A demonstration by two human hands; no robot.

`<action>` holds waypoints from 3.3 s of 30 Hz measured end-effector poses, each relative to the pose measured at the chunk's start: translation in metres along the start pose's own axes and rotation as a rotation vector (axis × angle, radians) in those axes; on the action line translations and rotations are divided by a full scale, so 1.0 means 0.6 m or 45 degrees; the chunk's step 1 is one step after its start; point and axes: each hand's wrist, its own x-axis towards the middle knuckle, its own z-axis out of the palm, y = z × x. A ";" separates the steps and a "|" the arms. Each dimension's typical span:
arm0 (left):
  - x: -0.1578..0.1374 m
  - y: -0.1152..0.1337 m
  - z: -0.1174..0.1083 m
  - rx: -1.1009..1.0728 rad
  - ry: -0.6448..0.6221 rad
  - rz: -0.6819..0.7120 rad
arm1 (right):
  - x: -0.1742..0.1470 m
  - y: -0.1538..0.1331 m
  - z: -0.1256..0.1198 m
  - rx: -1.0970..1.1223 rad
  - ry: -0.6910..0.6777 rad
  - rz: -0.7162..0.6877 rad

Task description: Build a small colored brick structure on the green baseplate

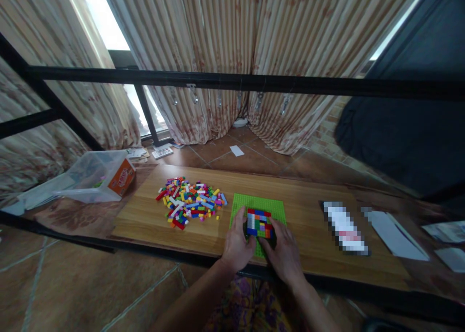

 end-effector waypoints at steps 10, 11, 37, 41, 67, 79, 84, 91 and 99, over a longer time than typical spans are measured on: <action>-0.002 0.000 0.006 0.266 -0.062 0.082 | 0.000 0.003 0.000 -0.125 -0.033 -0.094; -0.003 0.003 0.006 0.317 -0.095 0.113 | 0.000 0.002 0.000 -0.159 -0.049 -0.104; -0.014 0.028 0.006 0.709 -0.271 0.144 | -0.013 0.025 0.016 -0.375 -0.041 -0.196; -0.015 0.026 0.011 0.707 -0.256 0.136 | -0.014 0.028 0.019 -0.314 -0.064 -0.187; 0.001 0.028 0.005 0.706 -0.293 0.210 | 0.108 0.005 0.019 0.204 0.049 0.358; -0.002 0.006 0.008 0.540 -0.074 0.213 | 0.079 0.007 0.012 0.429 0.247 0.318; -0.003 -0.001 0.010 0.575 -0.066 0.212 | 0.069 -0.002 0.017 0.388 0.295 0.229; -0.003 0.011 0.006 0.712 -0.127 0.258 | 0.069 -0.005 0.021 0.327 0.312 0.205; -0.002 0.024 0.007 0.883 -0.187 0.285 | 0.068 -0.002 0.023 0.326 0.322 0.188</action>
